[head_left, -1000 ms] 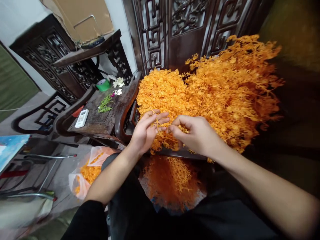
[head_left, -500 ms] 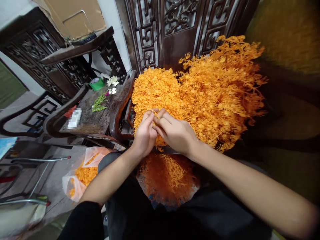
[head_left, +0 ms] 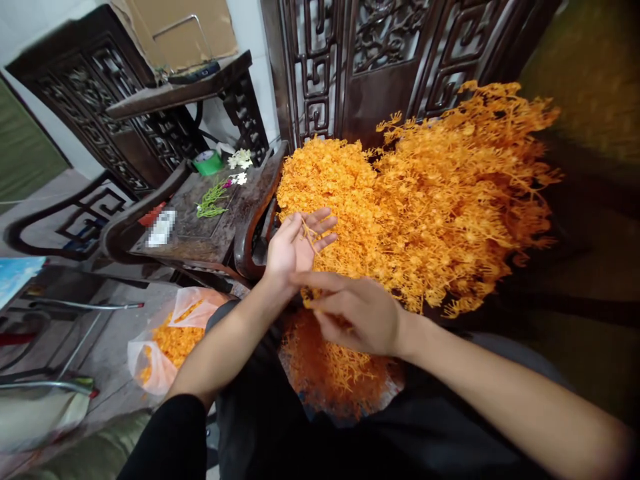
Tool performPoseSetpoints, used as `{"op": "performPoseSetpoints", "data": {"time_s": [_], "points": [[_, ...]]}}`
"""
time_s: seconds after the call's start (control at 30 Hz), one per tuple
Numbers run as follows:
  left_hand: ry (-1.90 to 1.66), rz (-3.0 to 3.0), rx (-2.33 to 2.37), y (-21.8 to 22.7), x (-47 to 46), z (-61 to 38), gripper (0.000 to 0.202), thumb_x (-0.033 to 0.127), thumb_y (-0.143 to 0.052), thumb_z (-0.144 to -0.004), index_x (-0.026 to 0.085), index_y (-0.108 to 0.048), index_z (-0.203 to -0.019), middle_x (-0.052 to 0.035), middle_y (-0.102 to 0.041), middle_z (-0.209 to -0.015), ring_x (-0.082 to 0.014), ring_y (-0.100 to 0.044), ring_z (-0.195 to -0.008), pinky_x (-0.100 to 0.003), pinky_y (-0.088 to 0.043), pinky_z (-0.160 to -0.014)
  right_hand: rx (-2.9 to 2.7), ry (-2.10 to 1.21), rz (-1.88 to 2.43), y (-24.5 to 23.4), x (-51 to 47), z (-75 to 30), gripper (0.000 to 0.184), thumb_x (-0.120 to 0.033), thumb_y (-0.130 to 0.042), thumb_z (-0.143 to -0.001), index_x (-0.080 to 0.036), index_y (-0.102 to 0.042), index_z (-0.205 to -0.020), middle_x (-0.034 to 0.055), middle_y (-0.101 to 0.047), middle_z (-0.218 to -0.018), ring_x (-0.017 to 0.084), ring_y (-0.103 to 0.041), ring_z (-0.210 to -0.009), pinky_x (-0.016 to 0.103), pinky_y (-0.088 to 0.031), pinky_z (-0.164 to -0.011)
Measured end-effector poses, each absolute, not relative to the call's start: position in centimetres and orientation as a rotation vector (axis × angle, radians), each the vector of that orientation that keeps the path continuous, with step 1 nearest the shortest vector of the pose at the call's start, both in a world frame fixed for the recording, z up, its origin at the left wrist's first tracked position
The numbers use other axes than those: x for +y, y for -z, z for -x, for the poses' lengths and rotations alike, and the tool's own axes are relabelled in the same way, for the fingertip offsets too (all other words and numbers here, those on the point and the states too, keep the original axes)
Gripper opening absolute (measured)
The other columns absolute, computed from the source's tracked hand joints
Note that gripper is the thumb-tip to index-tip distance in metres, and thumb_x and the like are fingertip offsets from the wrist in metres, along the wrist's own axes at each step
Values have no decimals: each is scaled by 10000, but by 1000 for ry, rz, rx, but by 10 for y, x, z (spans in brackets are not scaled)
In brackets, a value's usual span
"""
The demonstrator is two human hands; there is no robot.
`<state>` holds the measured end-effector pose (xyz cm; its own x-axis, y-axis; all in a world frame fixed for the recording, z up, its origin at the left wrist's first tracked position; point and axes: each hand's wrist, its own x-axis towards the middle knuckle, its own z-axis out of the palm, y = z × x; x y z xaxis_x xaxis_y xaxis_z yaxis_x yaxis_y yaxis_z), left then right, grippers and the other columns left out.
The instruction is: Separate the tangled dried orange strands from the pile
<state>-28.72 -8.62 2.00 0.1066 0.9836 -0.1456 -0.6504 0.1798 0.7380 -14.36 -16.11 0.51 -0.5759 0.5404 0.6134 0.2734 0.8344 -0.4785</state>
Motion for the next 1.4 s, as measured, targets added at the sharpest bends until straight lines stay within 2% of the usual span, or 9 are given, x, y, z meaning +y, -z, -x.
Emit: {"op": "performPoseSetpoints", "data": {"time_s": [0.13,0.3,0.53,0.63,0.7,0.77,0.93,1.13,1.4], "points": [[-1400,-518,659,-26,-84,297,222,256,-479,-1034,191,-576,-845,-17,-678,-858,-110,-629,-688,-256,-489,-651,-1954,-495,748,-24,-155,114,129,-162,-602,-932,-258,-688,-925,45,-792,-1032,167,-741,-787,306,-587,-695],[-1416,-570,634,-35,-85,306,197,261,-552,-999,189,-577,-817,-20,-629,-832,-91,-557,-643,-234,-434,-592,-1713,-438,1084,-27,-137,97,194,-311,-631,-975,-269,-765,-1109,79,-797,-1072,257,-758,-940,435,-588,-843],[-1304,-697,635,-35,-87,286,228,264,-462,-1033,186,-560,-842,-35,-663,-870,-108,-625,-714,-241,-495,-644,-1923,-1063,1082,-11,-104,112,264,-455,-707,-897,-202,-783,-907,18,-777,-874,190,-680,-769,338,-500,-748],[-1331,-904,670,-27,-83,280,185,383,-586,-994,202,-569,-958,-44,-702,-954,-150,-689,-874,-276,-535,-760,-1820,-1085,1040,-7,-99,114,358,-509,-686,-905,-182,-690,-760,-28,-624,-662,126,-525,-606,283,-405,-634],[-1267,-1104,764,-22,-83,280,321,459,-714,-911,219,-583,-1079,-53,-718,-993,-172,-701,-900,-286,-539,-766,-1723,-1040,1058,-5,-99,111,399,-551,-664,-915,-179,-672,-769,-32,-575,-640,117,-475,-584,276,-377,-613],[-1097,-1273,862,-18,-86,282,443,449,-827,-808,206,-613,-1110,-50,-717,-936,-154,-683,-780,-264,-523,-679,-1682,-993,1062,-5,-100,107,422,-573,-652,-919,-179,-672,-768,-14,-595,-666,129,-501,-615,282,-388,-633],[-917,-1340,928,-16,-91,284,333,358,-875,-741,145,-628,-812,23,-601,-630,-43,-467,-482,-192,-338,-466,-1469,-696,1191,-2,-98,102,392,-487,-670,-922,-187,-628,-674,8,-600,-647,141,-509,-623,293,-391,-626],[-874,-1034,869,-23,-85,276,383,338,-889,-729,158,-565,-825,31,-585,-592,7,-307,-395,-173,-162,-420,-1275,-601,1154,5,-83,109,327,-408,-688,-916,-187,-654,-677,16,-648,-670,149,-559,-644,297,-427,-637],[-876,-851,795,-24,-85,271,256,239,-794,-822,138,-560,-816,38,-554,-606,18,-257,-393,-152,-134,-403,-959,-703,1051,11,-50,121,276,-347,-703,-883,-187,-635,-669,4,-613,-654,103,-511,-579,240,-399,-529]]}}
